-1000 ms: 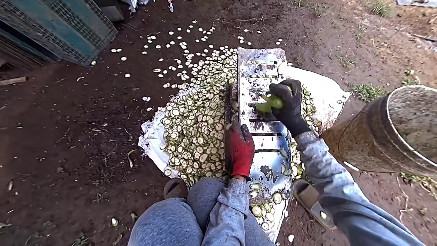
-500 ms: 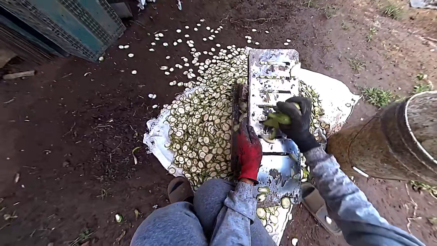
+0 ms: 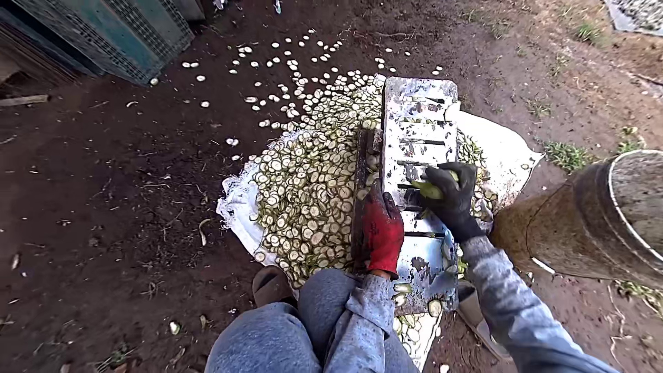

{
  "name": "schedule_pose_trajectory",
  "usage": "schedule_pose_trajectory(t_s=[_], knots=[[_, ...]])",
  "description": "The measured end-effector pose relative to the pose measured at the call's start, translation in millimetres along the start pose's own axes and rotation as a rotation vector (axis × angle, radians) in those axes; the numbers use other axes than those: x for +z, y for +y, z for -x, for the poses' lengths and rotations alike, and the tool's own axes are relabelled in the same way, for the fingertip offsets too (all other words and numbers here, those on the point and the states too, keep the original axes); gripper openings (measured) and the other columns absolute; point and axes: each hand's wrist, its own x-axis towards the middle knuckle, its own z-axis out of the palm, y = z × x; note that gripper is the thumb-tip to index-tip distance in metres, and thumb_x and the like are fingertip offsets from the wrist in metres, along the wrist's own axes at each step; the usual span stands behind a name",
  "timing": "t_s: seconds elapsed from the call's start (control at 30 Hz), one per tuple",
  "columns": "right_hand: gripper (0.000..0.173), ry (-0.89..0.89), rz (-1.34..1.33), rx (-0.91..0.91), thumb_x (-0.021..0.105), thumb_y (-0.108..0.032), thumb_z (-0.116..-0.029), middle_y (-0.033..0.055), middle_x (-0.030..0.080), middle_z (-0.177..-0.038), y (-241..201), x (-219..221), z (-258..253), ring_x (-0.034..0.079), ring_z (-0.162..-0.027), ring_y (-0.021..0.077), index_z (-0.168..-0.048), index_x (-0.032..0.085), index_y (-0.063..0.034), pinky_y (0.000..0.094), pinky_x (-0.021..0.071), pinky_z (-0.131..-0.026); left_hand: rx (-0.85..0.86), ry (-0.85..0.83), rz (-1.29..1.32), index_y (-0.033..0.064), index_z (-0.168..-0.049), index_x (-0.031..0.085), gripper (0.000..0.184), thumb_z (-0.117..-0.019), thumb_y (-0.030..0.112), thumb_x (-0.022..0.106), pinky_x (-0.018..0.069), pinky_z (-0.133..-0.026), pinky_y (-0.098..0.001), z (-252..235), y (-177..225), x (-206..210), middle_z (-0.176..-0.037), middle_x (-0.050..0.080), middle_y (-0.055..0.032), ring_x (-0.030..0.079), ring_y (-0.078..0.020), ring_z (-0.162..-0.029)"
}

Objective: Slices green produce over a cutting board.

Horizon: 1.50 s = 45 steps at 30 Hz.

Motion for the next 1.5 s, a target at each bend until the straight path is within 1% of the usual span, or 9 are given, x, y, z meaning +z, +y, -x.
schedule_pose_trajectory(t_s=[0.17,0.33,0.43,0.53,0.73,0.83,1.07,1.27,1.5], knots=[[0.058,-0.153,0.051,0.076,0.082,-0.015,-0.0714,0.027,0.062,-0.122,44,58,-96,0.058,-0.115,0.0491,-0.128,0.069,-0.0158,0.0617,0.0464,-0.096,0.016,-0.014,0.012,0.014,-0.158,0.04,0.049,-0.1102,0.027,0.041,0.0489,-0.105,-0.0548,-4,-2,-1,-0.14,0.06,-0.0214,0.061,-0.0361,-0.124],[0.041,-0.117,-0.153,0.031,0.084,-0.031,-0.0828,0.0106,0.062,-0.119,-48,-32,58,0.055,-0.125,0.0301,-0.119,0.066,-0.0233,0.0487,0.0452,-0.107,0.003,-0.024,0.063,0.0163,-0.154,0.046,0.046,-0.1096,0.025,0.042,0.0513,-0.101,-0.0548,-4,-4,-2,-0.136,0.062,-0.019,0.063,-0.0351,-0.12],[0.034,-0.136,-0.222,-0.023,0.075,-0.031,-0.0908,0.0017,0.057,-0.118,-70,-52,80,0.054,-0.125,0.0184,-0.119,0.056,-0.0283,0.0367,0.0421,-0.111,-0.014,0.007,0.16,0.0127,-0.151,0.051,0.043,-0.1099,0.022,0.042,0.0483,-0.106,-0.0515,-6,-2,-1,-0.138,0.063,-0.0171,0.062,-0.0318,-0.125],[0.041,-0.025,-0.192,-0.058,0.08,-0.031,-0.0839,0.0105,0.06,-0.108,-18,-2,21,0.059,-0.105,0.0255,-0.117,0.061,-0.0171,0.0393,0.048,-0.094,-0.003,0.061,0.314,0.0117,-0.15,0.051,0.042,-0.1104,0.021,0.042,0.0454,-0.111,-0.0457,-5,-7,0,-0.144,0.06,-0.0128,0.059,-0.0247,-0.131],[0.053,-0.143,-0.211,0.071,0.079,-0.01,-0.0786,0.0235,0.06,-0.121,-4,21,-50,0.056,-0.117,0.0407,-0.128,0.063,-0.0037,0.0534,0.0464,-0.099,0.353,0.071,0.536,0.0108,-0.16,0.033,0.055,-0.1084,0.021,0.046,0.0336,-0.122,-0.0382,-13,14,-18,-0.164,0.036,-0.0078,0.038,-0.0182,-0.149],[0.059,-0.235,-0.154,0.198,0.077,-0.011,-0.0857,0.0216,0.053,-0.138,-35,3,-41,0.049,-0.132,0.0403,-0.141,0.056,-0.0109,0.0573,0.0432,-0.107,0.395,-0.02,0.541,0.008,-0.16,0.034,0.055,-0.1075,0.014,0.051,0.0406,-0.116,-0.0389,-15,36,-27,-0.16,0.044,-0.0111,0.049,-0.0214,-0.142],[0.046,-0.051,-0.117,0.193,0.076,-0.007,-0.0811,0.0202,0.064,-0.121,-39,3,-21,0.062,-0.115,0.036,-0.125,0.064,-0.0033,0.0496,0.0527,-0.097,0.394,0.228,0.723,0.002,-0.143,0.055,0.037,-0.1083,0.012,0.047,0.0473,-0.111,-0.0331,-14,13,-19,-0.143,0.06,-0.0102,0.058,-0.015,-0.131],[0.029,-0.065,-0.246,0.23,0.063,-0.039,-0.095,0.0037,0.066,-0.115,-99,-72,102,0.06,-0.122,0.0187,-0.118,0.061,-0.022,0.0379,0.0476,-0.11,0.063,0.007,0.185,0.01,-0.156,0.043,0.048,-0.1103,0.027,0.042,0.0436,-0.113,-0.0519,-19,-3,-11,-0.149,0.054,-0.017,0.055,-0.0313,-0.135],[0.034,-0.042,-0.175,0.126,0.072,-0.011,-0.0775,0.0202,0.07,-0.104,24,38,-47,0.066,-0.102,0.0376,-0.11,0.071,-0.0007,0.0492,0.0528,-0.09,0.034,-0.066,-0.093,0.012,-0.159,0.036,0.053,-0.1108,0.033,0.04,0.0505,-0.101,-0.0588,-19,2,4,-0.145,0.055,-0.0222,0.061,-0.0399,-0.124]])
